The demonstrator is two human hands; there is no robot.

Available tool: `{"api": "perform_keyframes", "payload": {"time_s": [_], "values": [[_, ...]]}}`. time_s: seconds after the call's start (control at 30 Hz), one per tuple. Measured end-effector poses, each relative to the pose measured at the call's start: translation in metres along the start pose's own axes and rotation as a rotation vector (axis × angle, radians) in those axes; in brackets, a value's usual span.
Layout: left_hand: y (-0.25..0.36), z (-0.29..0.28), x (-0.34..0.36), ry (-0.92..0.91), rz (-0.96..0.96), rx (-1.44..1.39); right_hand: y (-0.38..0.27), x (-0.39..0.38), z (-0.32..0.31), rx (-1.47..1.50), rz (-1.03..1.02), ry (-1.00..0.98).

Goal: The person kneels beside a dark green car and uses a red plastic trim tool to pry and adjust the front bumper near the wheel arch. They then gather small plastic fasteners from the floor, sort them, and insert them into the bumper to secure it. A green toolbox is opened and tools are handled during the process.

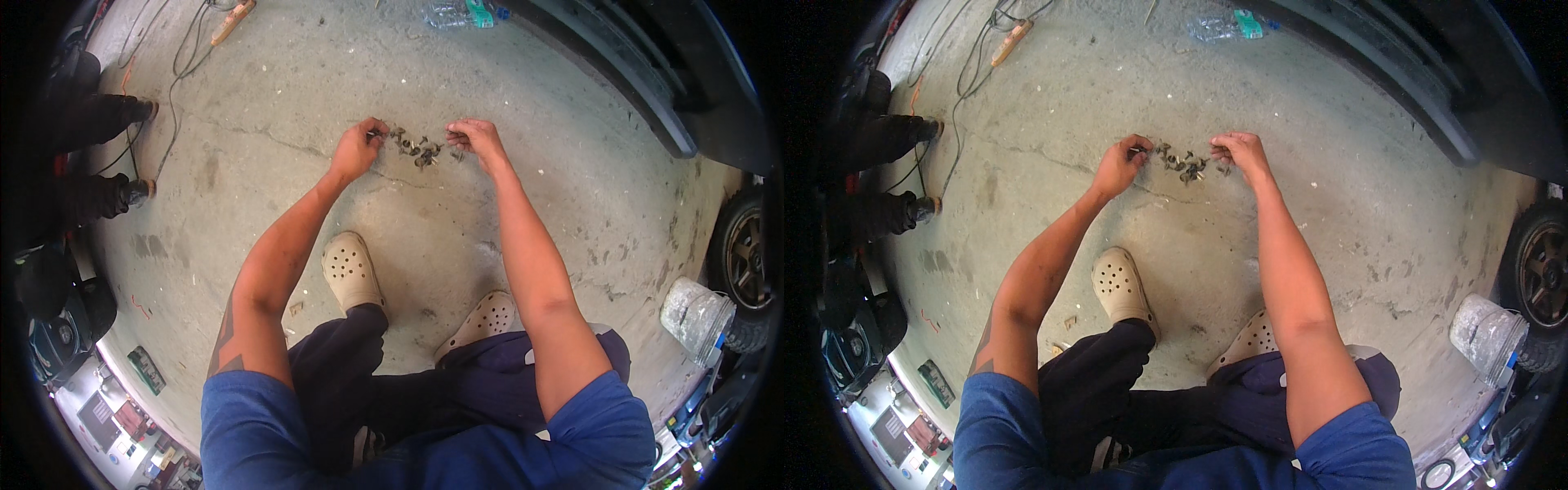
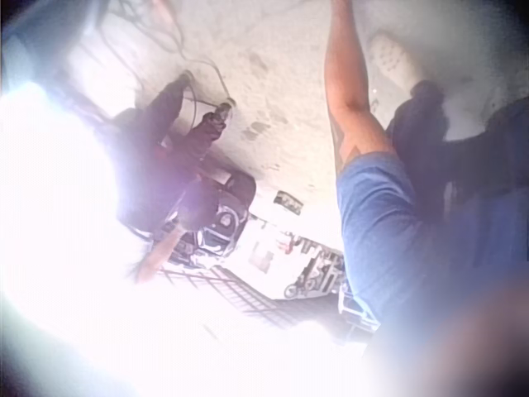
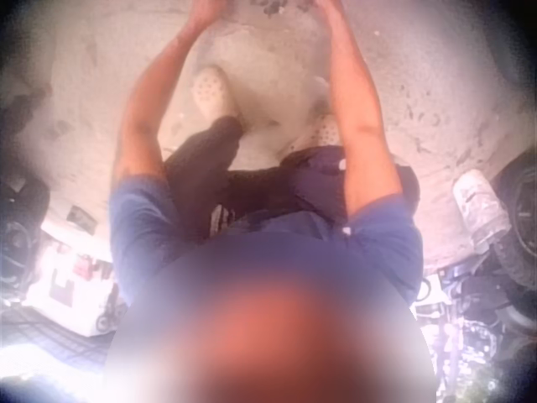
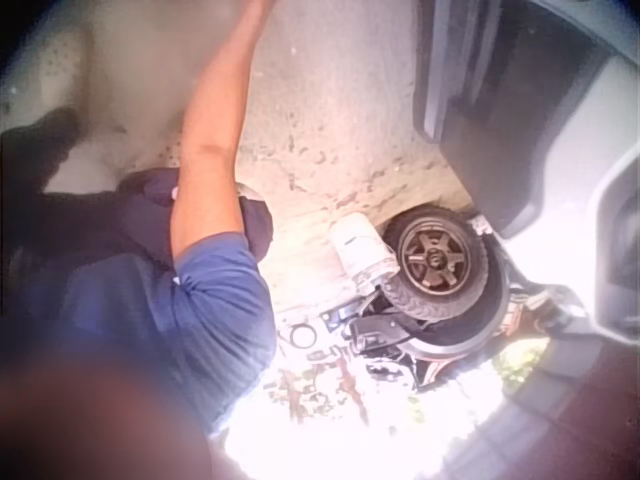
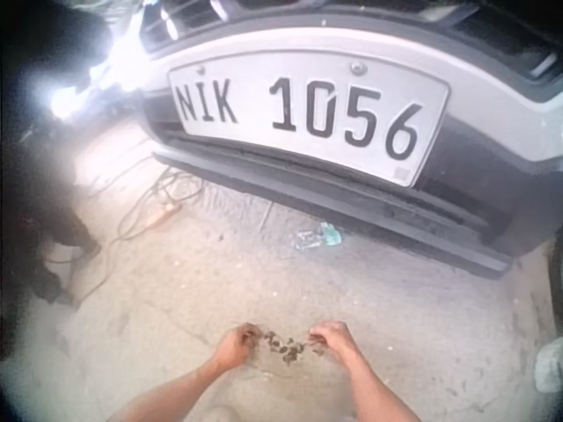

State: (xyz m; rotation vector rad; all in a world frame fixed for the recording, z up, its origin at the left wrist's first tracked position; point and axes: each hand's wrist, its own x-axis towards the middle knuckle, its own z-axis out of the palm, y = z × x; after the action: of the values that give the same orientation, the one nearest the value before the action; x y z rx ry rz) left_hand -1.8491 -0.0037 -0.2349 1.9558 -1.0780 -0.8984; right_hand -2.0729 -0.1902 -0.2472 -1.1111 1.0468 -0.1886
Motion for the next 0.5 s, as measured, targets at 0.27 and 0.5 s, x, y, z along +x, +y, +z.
{"api": "perform_keyframes", "payload": {"time_s": [0.27, 0.5], "values": [[0.015, -0.003, -0.003, 0.033, -0.018, 0.157, 0.003, 0.000, -0.003, -0.046, -0.017, 0.018], [0.008, -0.002, -0.004, 0.048, 0.025, 0.148, 0.007, 0.002, -0.006, -0.090, 0.004, 0.014]]}}
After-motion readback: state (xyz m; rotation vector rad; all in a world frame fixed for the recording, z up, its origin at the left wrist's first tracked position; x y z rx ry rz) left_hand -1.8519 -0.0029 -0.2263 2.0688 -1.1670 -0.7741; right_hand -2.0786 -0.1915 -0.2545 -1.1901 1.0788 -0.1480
